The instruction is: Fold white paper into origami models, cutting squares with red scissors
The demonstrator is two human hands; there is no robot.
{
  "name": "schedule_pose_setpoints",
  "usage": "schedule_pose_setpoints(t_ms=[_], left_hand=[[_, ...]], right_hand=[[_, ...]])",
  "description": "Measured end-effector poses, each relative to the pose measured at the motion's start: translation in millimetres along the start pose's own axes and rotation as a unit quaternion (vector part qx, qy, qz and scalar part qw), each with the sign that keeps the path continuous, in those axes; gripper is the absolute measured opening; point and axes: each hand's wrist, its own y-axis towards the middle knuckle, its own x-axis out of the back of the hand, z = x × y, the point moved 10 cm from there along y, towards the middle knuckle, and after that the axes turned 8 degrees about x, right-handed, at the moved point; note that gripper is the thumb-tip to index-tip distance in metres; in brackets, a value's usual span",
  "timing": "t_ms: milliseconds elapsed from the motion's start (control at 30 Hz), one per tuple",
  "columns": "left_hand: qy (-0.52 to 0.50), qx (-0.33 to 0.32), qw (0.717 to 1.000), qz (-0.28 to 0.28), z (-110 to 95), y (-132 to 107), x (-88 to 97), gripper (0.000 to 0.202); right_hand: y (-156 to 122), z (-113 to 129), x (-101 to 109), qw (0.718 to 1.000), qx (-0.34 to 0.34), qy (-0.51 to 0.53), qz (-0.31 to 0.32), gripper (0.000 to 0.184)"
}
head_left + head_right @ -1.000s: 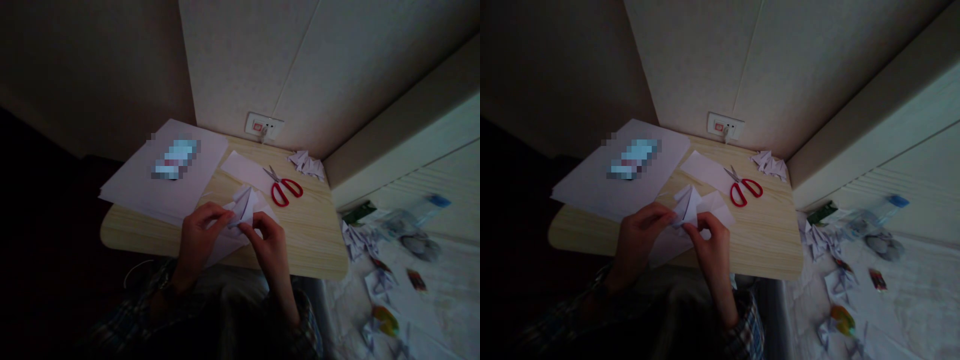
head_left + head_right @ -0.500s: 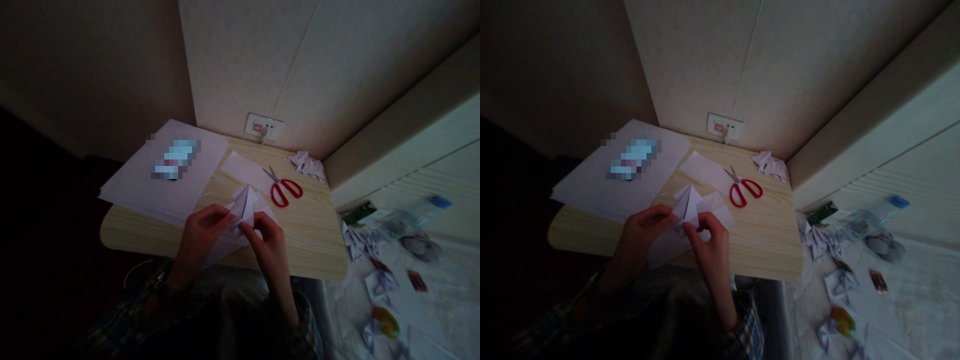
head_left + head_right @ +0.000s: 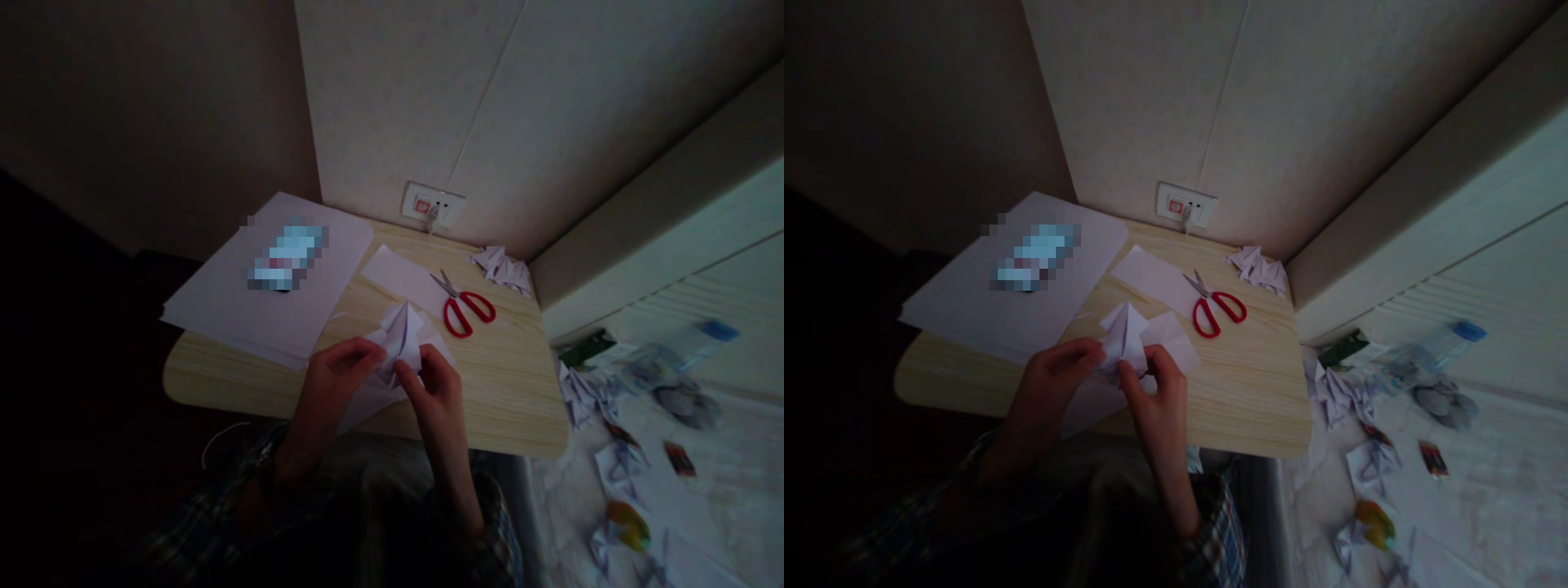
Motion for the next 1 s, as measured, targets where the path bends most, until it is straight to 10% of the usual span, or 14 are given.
schedule_pose_setpoints(t_ms=[1000], left_hand=[[-0.108, 0.032, 0.994, -0.009, 17, -5, -1.6, 0.011]], right_hand=[[-2, 1, 3, 0.999, 0.042, 0.001, -0.013, 0.010]])
